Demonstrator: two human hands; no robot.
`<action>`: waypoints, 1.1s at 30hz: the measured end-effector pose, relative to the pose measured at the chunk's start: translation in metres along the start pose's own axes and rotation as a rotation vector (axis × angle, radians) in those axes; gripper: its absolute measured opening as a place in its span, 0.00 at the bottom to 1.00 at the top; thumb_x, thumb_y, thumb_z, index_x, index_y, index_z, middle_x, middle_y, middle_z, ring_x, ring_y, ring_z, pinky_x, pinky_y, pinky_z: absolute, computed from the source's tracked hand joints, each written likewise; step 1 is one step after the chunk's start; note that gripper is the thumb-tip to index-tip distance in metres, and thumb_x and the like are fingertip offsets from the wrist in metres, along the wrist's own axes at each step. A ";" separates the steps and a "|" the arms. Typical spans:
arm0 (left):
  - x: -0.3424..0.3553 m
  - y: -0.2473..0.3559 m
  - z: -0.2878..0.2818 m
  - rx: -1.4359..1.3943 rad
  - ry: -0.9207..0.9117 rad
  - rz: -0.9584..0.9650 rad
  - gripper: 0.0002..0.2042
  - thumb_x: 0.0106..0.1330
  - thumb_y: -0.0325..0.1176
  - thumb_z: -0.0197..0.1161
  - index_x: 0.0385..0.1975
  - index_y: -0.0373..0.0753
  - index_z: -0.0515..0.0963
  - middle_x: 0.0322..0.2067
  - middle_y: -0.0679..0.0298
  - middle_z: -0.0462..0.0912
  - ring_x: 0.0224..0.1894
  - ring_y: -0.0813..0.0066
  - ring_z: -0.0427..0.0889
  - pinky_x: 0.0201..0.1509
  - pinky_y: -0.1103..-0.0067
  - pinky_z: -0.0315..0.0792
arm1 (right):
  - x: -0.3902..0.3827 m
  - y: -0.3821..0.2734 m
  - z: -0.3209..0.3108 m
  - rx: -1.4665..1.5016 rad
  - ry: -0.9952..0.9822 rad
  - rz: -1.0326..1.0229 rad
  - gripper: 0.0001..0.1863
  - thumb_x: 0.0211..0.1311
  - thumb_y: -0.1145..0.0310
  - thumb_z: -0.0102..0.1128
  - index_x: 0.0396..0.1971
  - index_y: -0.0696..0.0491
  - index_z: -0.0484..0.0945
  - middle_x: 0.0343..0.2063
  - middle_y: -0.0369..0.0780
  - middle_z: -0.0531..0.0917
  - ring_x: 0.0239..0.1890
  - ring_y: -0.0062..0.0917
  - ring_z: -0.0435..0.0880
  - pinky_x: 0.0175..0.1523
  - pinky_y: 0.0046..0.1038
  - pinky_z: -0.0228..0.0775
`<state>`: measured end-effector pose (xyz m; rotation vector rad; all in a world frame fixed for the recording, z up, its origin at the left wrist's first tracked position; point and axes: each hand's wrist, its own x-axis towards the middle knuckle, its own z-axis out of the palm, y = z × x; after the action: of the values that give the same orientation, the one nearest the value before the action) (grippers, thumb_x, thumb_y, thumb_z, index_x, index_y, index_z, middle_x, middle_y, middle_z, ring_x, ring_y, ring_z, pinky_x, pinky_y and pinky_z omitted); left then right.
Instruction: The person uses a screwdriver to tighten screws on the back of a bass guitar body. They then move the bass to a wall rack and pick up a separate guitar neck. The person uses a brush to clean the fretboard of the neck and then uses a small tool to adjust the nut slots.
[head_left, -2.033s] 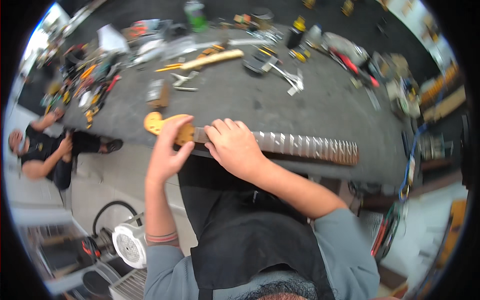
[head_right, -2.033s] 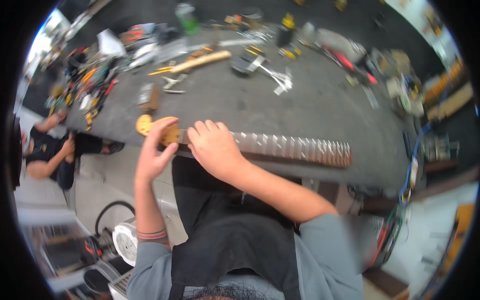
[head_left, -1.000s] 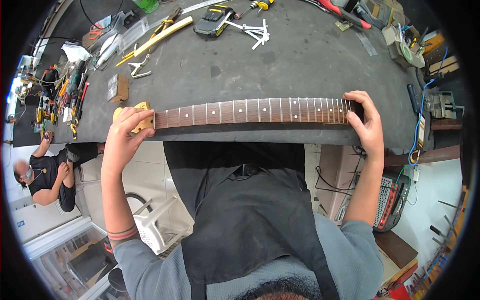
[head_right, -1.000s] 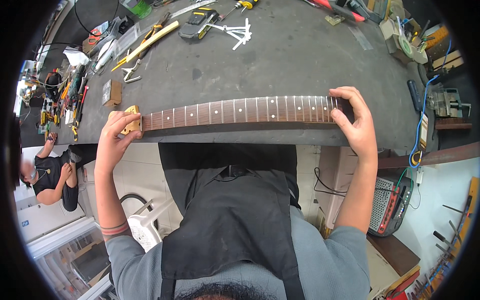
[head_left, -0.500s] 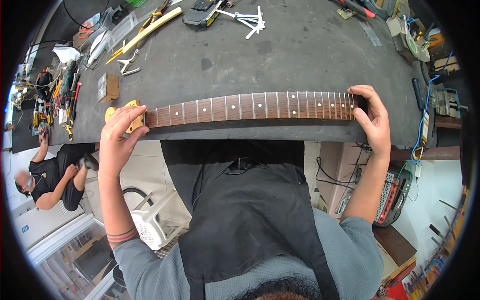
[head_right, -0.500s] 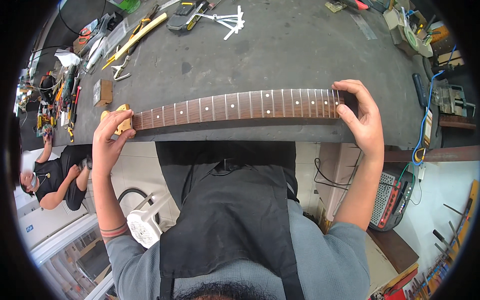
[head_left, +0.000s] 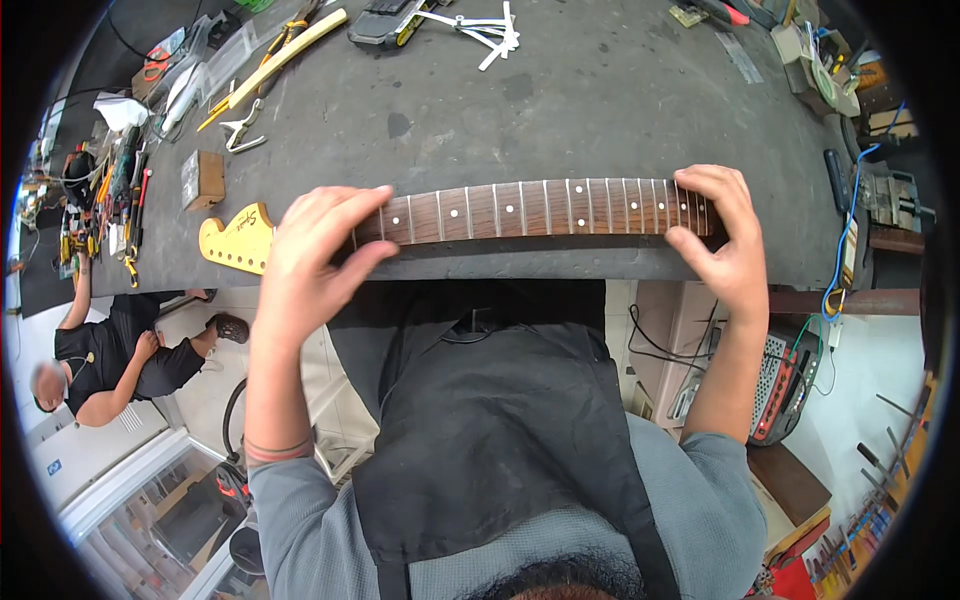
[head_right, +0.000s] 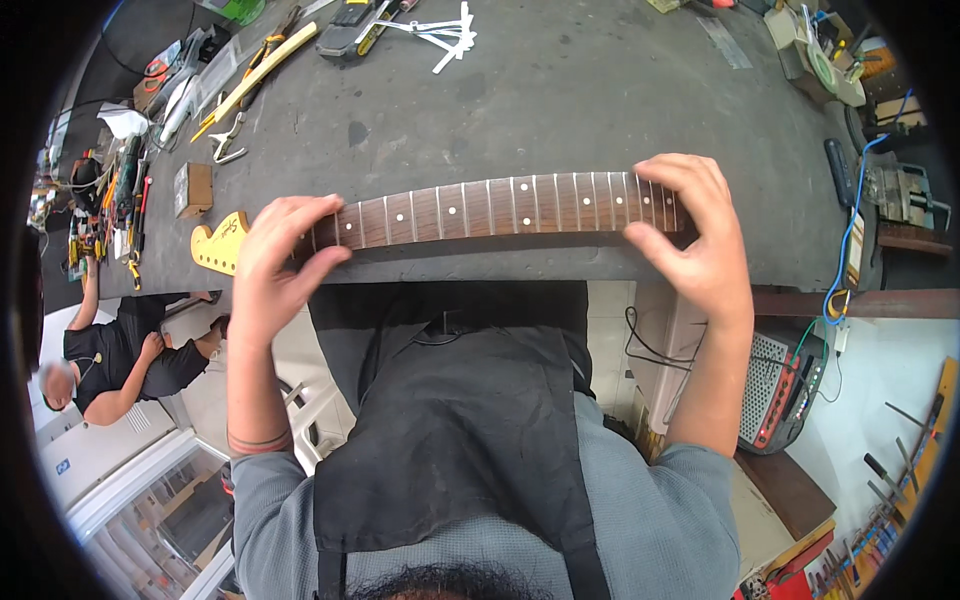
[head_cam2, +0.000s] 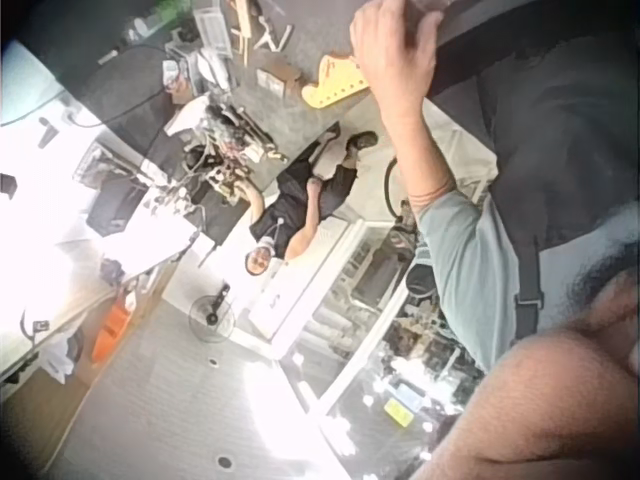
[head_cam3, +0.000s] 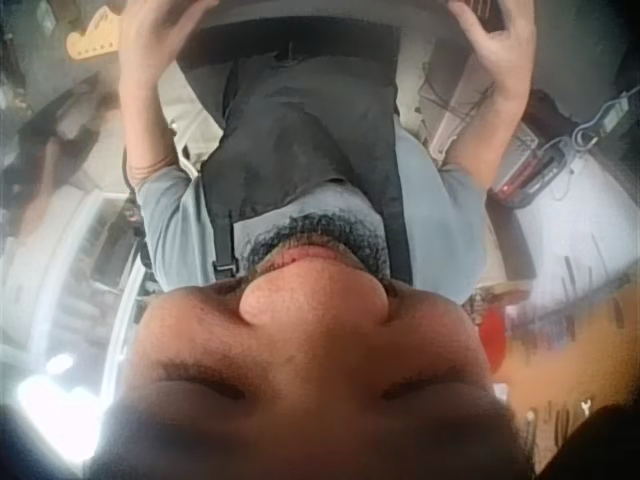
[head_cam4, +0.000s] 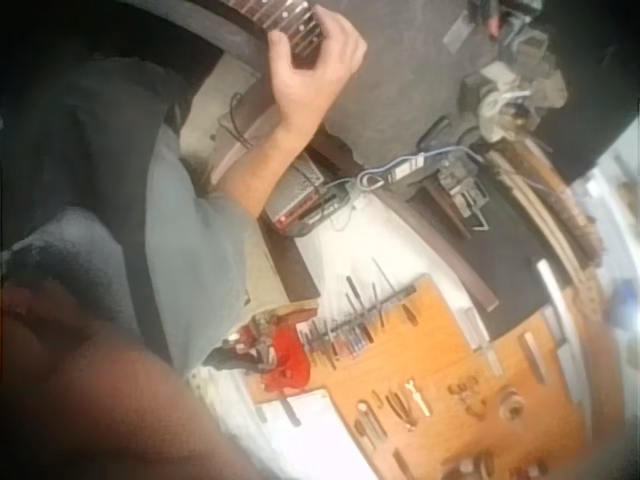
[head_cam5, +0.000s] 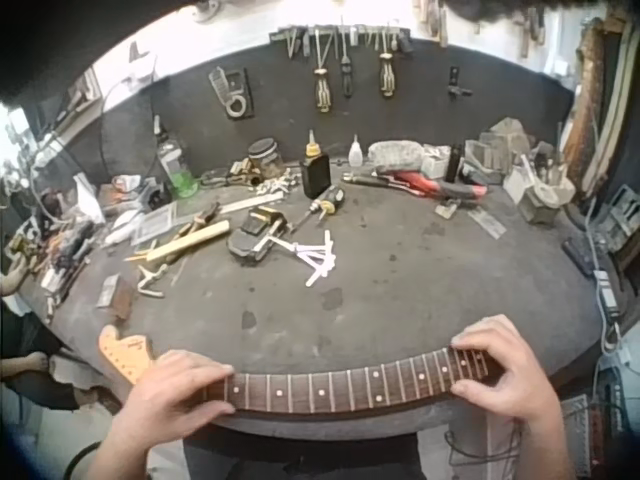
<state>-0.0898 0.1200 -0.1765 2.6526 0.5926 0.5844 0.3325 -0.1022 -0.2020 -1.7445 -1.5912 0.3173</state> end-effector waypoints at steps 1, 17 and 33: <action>0.008 0.007 0.008 -0.029 0.010 0.001 0.30 0.59 0.29 0.87 0.64 0.36 0.87 0.52 0.54 0.93 0.53 0.51 0.91 0.60 0.63 0.83 | 0.005 -0.006 0.002 -0.161 -0.025 -0.108 0.30 0.54 0.64 0.85 0.58 0.54 0.88 0.57 0.43 0.88 0.64 0.43 0.84 0.76 0.44 0.70; 0.001 0.010 0.015 -0.041 0.010 -0.033 0.22 0.68 0.40 0.82 0.59 0.39 0.86 0.51 0.59 0.86 0.56 0.53 0.84 0.61 0.60 0.78 | 0.045 -0.083 0.046 -0.214 -0.180 -0.192 0.29 0.54 0.61 0.87 0.55 0.56 0.87 0.51 0.44 0.85 0.57 0.45 0.82 0.66 0.45 0.75; -0.095 -0.046 0.000 0.187 0.440 -0.187 0.27 0.68 0.48 0.80 0.62 0.41 0.87 0.58 0.60 0.87 0.67 0.54 0.83 0.76 0.56 0.71 | -0.008 0.059 0.006 0.361 0.275 0.305 0.06 0.86 0.73 0.64 0.53 0.58 0.85 0.45 0.31 0.84 0.48 0.15 0.80 0.59 0.23 0.74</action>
<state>-0.1828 0.1139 -0.2260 2.6022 1.0527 1.1145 0.3713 -0.1054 -0.2472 -1.6585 -1.0027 0.4581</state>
